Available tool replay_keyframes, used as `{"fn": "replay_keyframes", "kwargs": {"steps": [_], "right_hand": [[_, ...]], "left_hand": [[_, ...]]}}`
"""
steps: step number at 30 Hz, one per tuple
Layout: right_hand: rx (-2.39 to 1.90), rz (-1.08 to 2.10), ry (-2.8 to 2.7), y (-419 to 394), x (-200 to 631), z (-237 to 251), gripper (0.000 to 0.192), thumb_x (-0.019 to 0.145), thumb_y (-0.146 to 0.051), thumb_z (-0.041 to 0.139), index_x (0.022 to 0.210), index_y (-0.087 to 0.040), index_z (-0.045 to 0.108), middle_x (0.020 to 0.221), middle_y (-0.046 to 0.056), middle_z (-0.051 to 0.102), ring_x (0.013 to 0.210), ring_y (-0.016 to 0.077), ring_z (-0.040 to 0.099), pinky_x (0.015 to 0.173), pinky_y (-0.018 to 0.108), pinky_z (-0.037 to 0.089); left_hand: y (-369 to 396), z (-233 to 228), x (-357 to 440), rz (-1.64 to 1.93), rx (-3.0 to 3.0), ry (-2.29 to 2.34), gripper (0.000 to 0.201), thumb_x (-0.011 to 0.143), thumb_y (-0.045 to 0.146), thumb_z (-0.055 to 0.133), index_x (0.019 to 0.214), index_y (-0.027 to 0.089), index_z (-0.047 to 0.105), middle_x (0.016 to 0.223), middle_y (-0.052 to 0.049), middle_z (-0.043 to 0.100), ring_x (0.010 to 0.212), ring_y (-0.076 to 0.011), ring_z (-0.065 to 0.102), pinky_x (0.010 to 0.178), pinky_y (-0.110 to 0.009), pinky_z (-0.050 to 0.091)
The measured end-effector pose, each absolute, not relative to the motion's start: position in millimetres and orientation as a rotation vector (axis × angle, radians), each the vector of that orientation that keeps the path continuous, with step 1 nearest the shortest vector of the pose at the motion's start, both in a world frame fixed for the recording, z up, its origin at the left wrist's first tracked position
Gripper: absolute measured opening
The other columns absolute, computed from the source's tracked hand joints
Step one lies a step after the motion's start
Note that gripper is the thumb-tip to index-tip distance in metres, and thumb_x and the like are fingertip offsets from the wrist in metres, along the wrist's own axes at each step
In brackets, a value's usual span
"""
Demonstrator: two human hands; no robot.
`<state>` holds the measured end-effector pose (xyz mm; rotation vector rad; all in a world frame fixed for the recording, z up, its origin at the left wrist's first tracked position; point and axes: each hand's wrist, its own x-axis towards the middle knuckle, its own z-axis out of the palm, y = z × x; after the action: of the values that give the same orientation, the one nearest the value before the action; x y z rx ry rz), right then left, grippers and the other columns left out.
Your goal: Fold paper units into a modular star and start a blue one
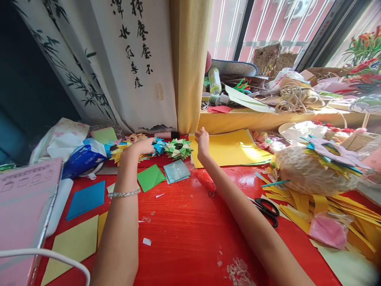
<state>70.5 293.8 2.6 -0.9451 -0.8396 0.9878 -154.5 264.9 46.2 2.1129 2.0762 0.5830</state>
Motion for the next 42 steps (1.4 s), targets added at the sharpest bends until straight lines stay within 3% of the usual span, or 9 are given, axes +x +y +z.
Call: {"fn": "replay_keyframes", "kwargs": {"steps": [3,5,10,15,20,33,38,42], "right_hand": [[-0.903,0.990,-0.798,291.7,71.6,7.4,0.033,0.080,-0.050,0.038,0.096,-0.022,0.042,0.096,0.004,0.056,0.099,0.0165,0.054,0.089,0.033,0.040],[-0.876,0.990,-0.769,291.6,73.2,10.3,0.034,0.079,-0.050,0.039,0.097,-0.021,0.041,0.095,0.004,0.057,0.098,0.0158,0.055,0.088,0.033,0.042],[-0.832,1.007,-0.704,296.1,80.1,15.8,0.029,0.080,-0.047,0.041,0.094,-0.021,0.040,0.089,0.003,0.058,0.091,0.0148,0.058,0.086,0.033,0.044],[-0.799,1.029,-0.675,299.5,81.9,19.0,0.026,0.080,-0.046,0.041,0.091,-0.022,0.040,0.084,0.002,0.059,0.087,0.0142,0.060,0.085,0.033,0.046],[-0.781,1.065,-0.677,298.7,78.0,22.1,0.025,0.079,-0.045,0.043,0.089,-0.022,0.040,0.081,0.001,0.060,0.084,0.0141,0.061,0.082,0.032,0.047],[-0.757,1.103,-0.709,298.7,80.5,23.1,0.024,0.078,-0.043,0.045,0.089,-0.022,0.041,0.080,0.001,0.061,0.080,0.0134,0.062,0.078,0.029,0.048],[-0.748,1.112,-0.716,296.8,82.5,27.3,0.023,0.078,-0.041,0.046,0.089,-0.021,0.041,0.078,0.000,0.061,0.077,0.0127,0.062,0.074,0.027,0.049],[-0.744,1.138,-0.714,294.9,84.9,29.5,0.019,0.078,-0.037,0.046,0.087,-0.021,0.040,0.073,-0.001,0.062,0.073,0.0119,0.062,0.072,0.026,0.050]], "left_hand": [[263.0,41.9,-148.8,0.391,2.161,2.157,0.034,0.056,0.016,0.060,0.088,0.025,0.066,0.095,-0.007,0.068,0.114,-0.0338,0.045,0.101,-0.056,0.009],[262.8,41.3,-145.2,0.318,2.198,2.182,0.038,0.058,0.014,0.058,0.093,0.027,0.064,0.094,-0.007,0.069,0.116,-0.0317,0.044,0.102,-0.055,0.004],[261.0,43.7,-141.5,0.206,2.252,2.179,0.042,0.066,0.016,0.054,0.105,0.032,0.058,0.096,0.000,0.069,0.111,-0.0240,0.049,0.104,-0.051,0.002],[259.3,42.6,-142.2,0.100,2.246,2.171,0.042,0.063,0.017,0.059,0.103,0.030,0.059,0.094,-0.003,0.070,0.107,-0.0268,0.052,0.102,-0.054,0.000],[266.1,40.7,-145.8,0.098,2.269,2.212,0.036,0.069,0.020,0.056,0.104,0.030,0.058,0.097,-0.004,0.069,0.110,-0.0273,0.050,0.099,-0.058,-0.009],[271.7,25.2,-147.2,-0.023,2.339,2.231,0.039,0.066,0.019,0.056,0.104,0.026,0.057,0.114,-0.008,0.060,0.115,-0.0280,0.044,0.101,-0.056,-0.004],[277.3,23.4,-148.3,-0.022,2.378,2.229,0.034,0.066,0.019,0.053,0.099,0.025,0.060,0.104,-0.006,0.064,0.112,-0.0294,0.046,0.097,-0.060,-0.010],[275.8,25.4,-145.8,-0.042,2.357,2.214,0.037,0.063,0.019,0.056,0.099,0.026,0.060,0.104,-0.006,0.064,0.108,-0.0302,0.049,0.097,-0.061,-0.004]]}}
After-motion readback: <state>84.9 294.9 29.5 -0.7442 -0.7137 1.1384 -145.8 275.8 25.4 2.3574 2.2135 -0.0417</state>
